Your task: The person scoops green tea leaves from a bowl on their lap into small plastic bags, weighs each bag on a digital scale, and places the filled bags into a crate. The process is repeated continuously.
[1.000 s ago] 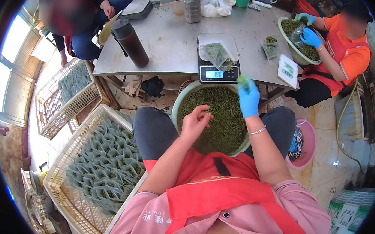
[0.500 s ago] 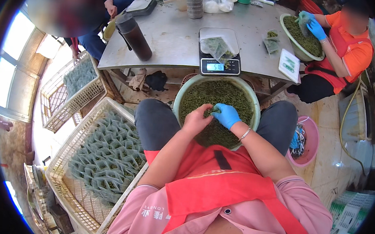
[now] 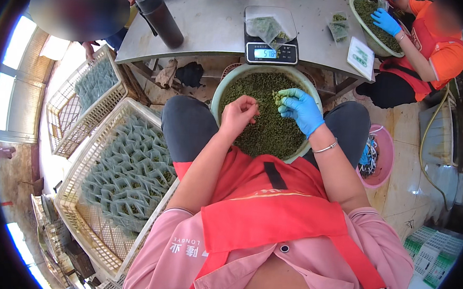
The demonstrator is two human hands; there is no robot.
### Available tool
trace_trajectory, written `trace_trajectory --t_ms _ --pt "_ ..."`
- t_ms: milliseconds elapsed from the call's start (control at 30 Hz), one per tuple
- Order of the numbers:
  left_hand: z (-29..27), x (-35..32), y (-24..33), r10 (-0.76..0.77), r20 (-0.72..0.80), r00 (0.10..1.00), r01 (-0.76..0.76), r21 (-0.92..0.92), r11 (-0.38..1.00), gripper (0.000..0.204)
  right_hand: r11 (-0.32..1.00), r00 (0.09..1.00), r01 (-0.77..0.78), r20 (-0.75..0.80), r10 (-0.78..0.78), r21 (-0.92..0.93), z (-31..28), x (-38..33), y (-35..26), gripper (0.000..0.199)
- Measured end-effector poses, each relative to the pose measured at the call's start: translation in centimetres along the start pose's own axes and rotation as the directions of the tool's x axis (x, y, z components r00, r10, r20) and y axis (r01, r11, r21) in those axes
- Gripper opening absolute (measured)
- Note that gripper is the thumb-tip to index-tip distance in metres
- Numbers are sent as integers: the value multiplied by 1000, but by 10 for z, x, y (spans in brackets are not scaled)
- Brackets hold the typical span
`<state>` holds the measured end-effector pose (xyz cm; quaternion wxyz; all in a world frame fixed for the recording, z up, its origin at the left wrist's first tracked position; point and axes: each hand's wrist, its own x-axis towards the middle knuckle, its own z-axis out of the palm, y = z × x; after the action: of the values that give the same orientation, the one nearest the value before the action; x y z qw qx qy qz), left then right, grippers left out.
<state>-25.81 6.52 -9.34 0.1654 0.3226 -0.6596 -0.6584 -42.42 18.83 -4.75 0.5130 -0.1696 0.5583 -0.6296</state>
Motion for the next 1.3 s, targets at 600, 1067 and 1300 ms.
trace_trajectory --t_ms 600,1067,1300 --pt "6 -15 23 59 70 996 -64 75 995 19 969 1000 -11 4 12 -247 15 -11 17 14" --pt "0 -15 26 -61 8 998 61 -20 998 17 978 981 192 -41 -189 85 25 55 -70 31" --pt "-1 -6 23 -64 7 998 64 -142 988 18 503 715 561 79 -695 -657 4 71 -16 31"
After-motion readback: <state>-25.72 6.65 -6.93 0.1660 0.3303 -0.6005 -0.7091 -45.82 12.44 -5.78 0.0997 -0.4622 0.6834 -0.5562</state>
